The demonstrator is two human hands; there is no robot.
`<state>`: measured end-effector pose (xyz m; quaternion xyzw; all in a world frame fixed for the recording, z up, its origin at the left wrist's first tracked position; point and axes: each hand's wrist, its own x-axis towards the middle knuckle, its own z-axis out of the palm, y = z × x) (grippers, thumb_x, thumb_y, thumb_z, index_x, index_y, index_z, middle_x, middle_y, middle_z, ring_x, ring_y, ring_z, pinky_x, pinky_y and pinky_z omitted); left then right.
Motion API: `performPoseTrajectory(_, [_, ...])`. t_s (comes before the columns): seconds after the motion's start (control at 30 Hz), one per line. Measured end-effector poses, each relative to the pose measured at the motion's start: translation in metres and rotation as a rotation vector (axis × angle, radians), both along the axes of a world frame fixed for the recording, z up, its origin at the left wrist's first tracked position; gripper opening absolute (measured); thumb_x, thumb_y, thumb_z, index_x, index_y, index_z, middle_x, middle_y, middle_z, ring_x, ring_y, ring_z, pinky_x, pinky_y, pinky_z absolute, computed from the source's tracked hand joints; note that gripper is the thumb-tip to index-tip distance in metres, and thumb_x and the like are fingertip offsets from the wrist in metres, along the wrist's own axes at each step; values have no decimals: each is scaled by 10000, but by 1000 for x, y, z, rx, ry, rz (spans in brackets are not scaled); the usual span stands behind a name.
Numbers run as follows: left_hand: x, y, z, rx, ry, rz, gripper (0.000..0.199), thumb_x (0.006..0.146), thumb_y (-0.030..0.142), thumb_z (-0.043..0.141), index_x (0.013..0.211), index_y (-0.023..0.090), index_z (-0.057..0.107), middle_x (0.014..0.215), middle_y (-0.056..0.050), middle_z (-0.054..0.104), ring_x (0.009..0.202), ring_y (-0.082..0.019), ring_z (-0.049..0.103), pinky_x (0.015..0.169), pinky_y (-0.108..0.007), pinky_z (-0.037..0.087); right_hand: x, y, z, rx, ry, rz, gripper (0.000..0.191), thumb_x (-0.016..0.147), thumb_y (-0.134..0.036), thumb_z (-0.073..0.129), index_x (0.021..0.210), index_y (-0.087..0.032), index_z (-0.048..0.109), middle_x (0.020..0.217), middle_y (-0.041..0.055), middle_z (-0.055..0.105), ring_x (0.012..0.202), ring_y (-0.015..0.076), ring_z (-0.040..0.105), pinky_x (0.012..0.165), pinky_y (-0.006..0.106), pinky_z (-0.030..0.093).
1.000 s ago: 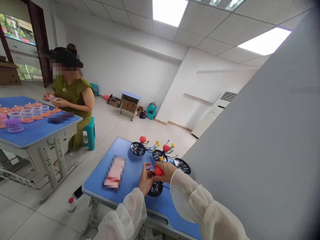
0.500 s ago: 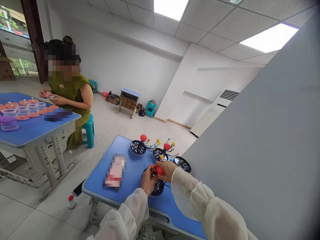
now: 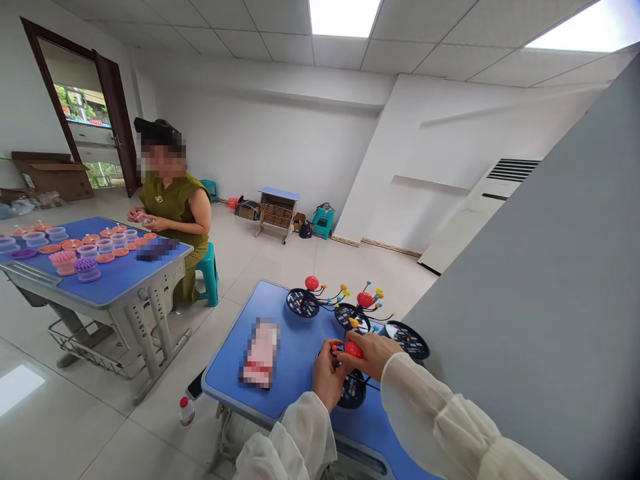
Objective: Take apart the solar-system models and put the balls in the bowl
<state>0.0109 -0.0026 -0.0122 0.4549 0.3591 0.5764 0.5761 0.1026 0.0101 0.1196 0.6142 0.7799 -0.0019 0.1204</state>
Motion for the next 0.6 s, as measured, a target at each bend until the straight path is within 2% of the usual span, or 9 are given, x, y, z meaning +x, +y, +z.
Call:
performPoseTrajectory(0.07, [-2,-3,2,12,-8,-7,381,786,285,710,1113,213,528,956,-40,734,816,-159,697,726,-243,530,2,-1,-1,26,32,12,437,905,-621,429,1002,-253,643,935,93,735,837,297,688,658,339,429])
performPoseTrajectory(0.13, [-9,-6,3,28,-11,-1,417,798,215,669,1182,213,506,1129,-84,709,998,-184,687,885,-296,528,7,-5,3,105,97,24,428,916,-590,435,1084,-250,634,1003,90,727,832,273,683,701,349,444])
performPoseTrajectory(0.2, [-22,-11,3,42,4,19,441,797,161,630,1218,220,512,1294,-106,636,1189,-210,604,1045,-360,449,15,-17,9,246,225,43,418,949,-533,403,1163,-241,612,1008,84,720,805,235,672,749,350,450])
performPoseTrajectory(0.27, [-38,-18,0,53,70,48,414,809,157,598,1214,229,552,1365,-104,588,1291,-238,519,1141,-423,342,23,-38,9,406,379,53,412,984,-475,344,1158,-219,616,932,82,716,758,207,654,770,341,450])
performPoseTrajectory(0.3, [-46,-21,-3,87,217,79,383,829,185,572,1208,241,574,1386,-95,573,1319,-250,488,1152,-444,324,27,-51,5,478,446,52,419,995,-454,314,1106,-210,636,876,82,710,733,202,645,761,336,451])
performPoseTrajectory(0.37, [-59,-28,-11,122,456,103,384,842,222,546,1223,246,587,1424,-91,541,1378,-271,418,1173,-470,285,32,-79,-14,556,536,26,447,1003,-434,283,941,-213,668,779,82,690,697,204,631,727,329,452])
performPoseTrajectory(0.43, [-67,-35,-19,120,606,110,426,852,245,517,1274,221,564,1455,-111,509,1396,-285,392,1176,-485,269,34,-103,-48,546,584,-38,461,995,-439,291,821,-234,666,667,60,659,610,197,603,672,321,451])
performPoseTrajectory(0.53, [-70,-39,-24,131,684,40,574,803,281,585,1366,212,492,1537,-123,406,1427,-309,340,1176,-495,251,37,-119,-107,413,767,-205,394,955,-499,381,848,-241,659,716,57,694,622,202,634,633,312,488])
performPoseTrajectory(0.6, [-68,-37,-24,138,712,-33,837,659,292,734,1431,224,416,1591,-126,303,1457,-344,270,1176,-503,240,39,-117,-138,360,964,-330,374,900,-534,473,968,-221,666,840,84,728,736,232,682,676,334,540])
